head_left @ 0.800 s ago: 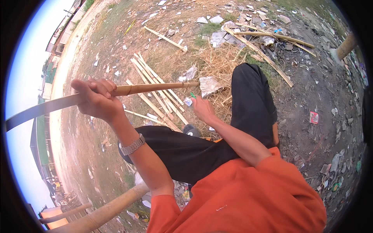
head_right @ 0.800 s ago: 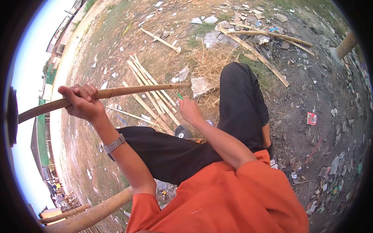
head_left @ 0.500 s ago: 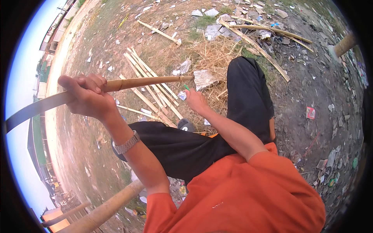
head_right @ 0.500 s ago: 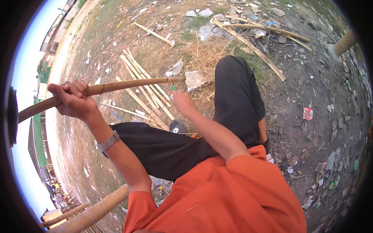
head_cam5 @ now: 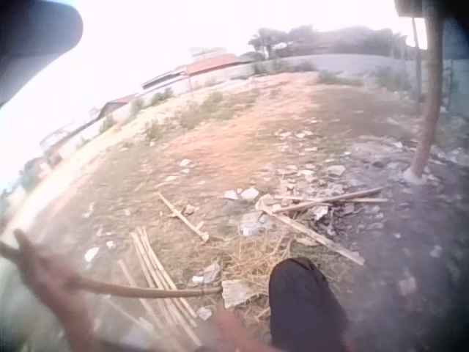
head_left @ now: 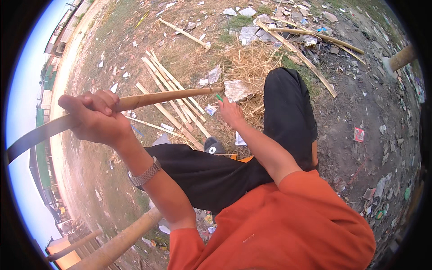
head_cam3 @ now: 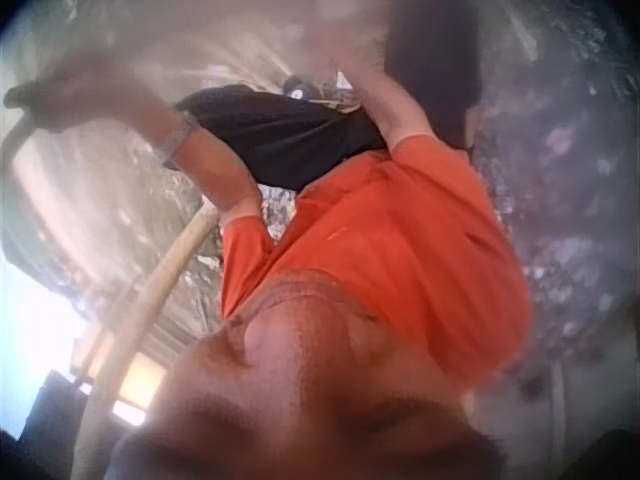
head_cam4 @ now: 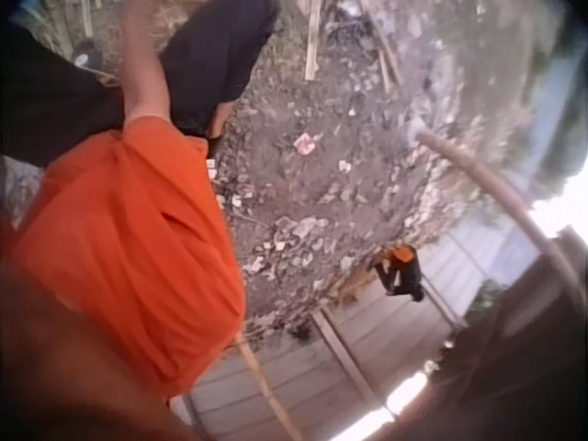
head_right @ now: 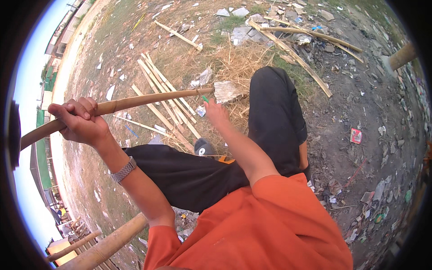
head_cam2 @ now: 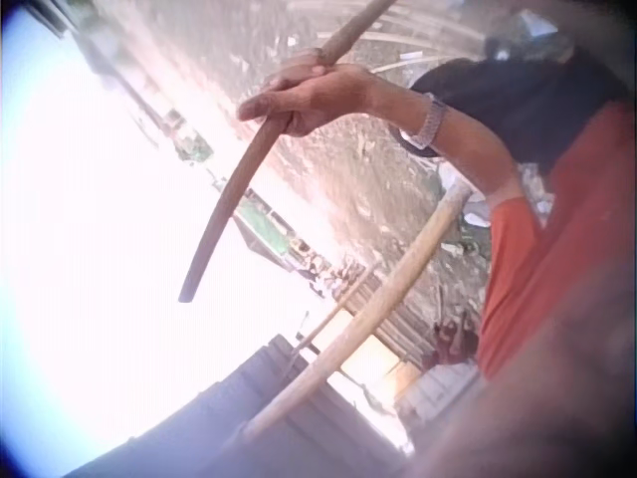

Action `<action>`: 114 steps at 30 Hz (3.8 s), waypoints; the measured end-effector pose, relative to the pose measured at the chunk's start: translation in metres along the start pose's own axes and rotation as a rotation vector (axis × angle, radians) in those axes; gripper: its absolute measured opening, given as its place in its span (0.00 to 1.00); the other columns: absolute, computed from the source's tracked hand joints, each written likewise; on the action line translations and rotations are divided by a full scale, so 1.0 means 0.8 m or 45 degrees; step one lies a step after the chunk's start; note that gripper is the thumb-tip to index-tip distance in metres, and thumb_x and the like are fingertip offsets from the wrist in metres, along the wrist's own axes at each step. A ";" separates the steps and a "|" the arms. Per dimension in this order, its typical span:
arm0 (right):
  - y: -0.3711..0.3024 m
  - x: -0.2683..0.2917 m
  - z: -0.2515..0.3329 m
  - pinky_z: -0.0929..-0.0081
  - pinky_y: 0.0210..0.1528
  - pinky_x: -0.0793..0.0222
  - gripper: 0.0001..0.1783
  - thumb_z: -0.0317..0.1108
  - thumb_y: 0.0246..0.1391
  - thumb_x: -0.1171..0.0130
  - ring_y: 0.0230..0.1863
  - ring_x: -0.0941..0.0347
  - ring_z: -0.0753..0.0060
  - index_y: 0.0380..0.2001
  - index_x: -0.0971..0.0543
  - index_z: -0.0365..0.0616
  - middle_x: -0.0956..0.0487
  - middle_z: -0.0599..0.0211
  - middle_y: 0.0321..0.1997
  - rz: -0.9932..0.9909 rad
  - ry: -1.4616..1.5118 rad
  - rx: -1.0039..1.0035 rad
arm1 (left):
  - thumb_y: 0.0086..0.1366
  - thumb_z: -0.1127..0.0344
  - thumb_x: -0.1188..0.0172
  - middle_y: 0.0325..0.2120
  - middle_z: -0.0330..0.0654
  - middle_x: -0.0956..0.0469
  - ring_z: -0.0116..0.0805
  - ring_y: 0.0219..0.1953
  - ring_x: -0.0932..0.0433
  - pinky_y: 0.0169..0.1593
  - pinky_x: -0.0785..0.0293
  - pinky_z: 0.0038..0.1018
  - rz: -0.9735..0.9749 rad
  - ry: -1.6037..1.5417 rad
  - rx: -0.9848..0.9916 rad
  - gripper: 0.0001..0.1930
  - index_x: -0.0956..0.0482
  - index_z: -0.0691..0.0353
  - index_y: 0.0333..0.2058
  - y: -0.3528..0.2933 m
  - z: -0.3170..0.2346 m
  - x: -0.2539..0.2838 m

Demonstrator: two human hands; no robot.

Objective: The person sits on a small stool outdoors and uses a green utility knife to shave the surface of a long bamboo pole held in their left hand. They repeatedly scrape along the length of the pole to remove the outer layer.

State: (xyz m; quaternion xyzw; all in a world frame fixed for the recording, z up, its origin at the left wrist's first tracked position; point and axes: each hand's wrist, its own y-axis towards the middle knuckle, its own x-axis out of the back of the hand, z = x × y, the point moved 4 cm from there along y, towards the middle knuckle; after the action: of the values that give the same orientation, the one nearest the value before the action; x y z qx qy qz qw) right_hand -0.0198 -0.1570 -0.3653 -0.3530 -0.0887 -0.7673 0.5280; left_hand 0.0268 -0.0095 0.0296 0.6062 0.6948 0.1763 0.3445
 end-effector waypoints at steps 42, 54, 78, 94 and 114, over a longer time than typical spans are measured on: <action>-0.163 0.171 0.233 0.43 0.33 0.33 0.16 0.40 0.65 0.60 0.26 0.29 0.31 0.34 0.33 0.35 0.27 0.36 0.19 0.037 0.399 0.556 | 0.67 0.51 0.46 0.05 0.31 0.45 0.20 0.05 0.46 0.11 0.49 0.21 0.048 -0.110 0.002 0.24 0.39 0.58 0.17 -0.008 -0.008 -0.005; -0.131 0.146 0.188 0.44 0.36 0.32 0.19 0.43 0.65 0.61 0.30 0.27 0.32 0.37 0.33 0.33 0.26 0.36 0.21 0.070 0.155 0.416 | 0.66 0.49 0.45 0.06 0.32 0.43 0.20 0.06 0.43 0.11 0.47 0.21 0.106 -0.131 0.025 0.25 0.39 0.59 0.17 0.000 -0.006 0.007; -0.077 0.089 0.126 0.42 0.37 0.32 0.20 0.45 0.65 0.62 0.31 0.27 0.32 0.36 0.31 0.36 0.25 0.36 0.24 -0.005 0.166 0.350 | 0.66 0.49 0.45 0.06 0.32 0.43 0.20 0.06 0.49 0.13 0.51 0.22 0.127 -0.134 -0.003 0.22 0.36 0.57 0.19 -0.008 -0.004 -0.009; -0.026 0.051 0.070 0.41 0.40 0.33 0.22 0.46 0.64 0.62 0.34 0.27 0.30 0.38 0.31 0.35 0.24 0.33 0.27 0.104 0.103 0.268 | 0.65 0.48 0.45 0.06 0.32 0.42 0.20 0.06 0.49 0.13 0.52 0.21 0.181 -0.146 0.003 0.22 0.36 0.56 0.19 -0.004 -0.003 0.000; 0.060 0.007 -0.054 0.45 0.43 0.30 0.22 0.48 0.63 0.60 0.39 0.25 0.36 0.41 0.28 0.39 0.22 0.37 0.33 0.237 -0.471 0.012 | 0.66 0.47 0.46 0.06 0.30 0.44 0.19 0.07 0.49 0.15 0.52 0.20 0.093 -0.075 0.022 0.23 0.36 0.55 0.19 0.004 0.002 -0.006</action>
State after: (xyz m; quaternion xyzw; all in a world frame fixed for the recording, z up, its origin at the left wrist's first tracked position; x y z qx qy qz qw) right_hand 0.0017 -0.2042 -0.4049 -0.4922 -0.1546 -0.6368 0.5730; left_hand 0.0300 -0.0141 0.0318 0.6392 0.6632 0.1648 0.3528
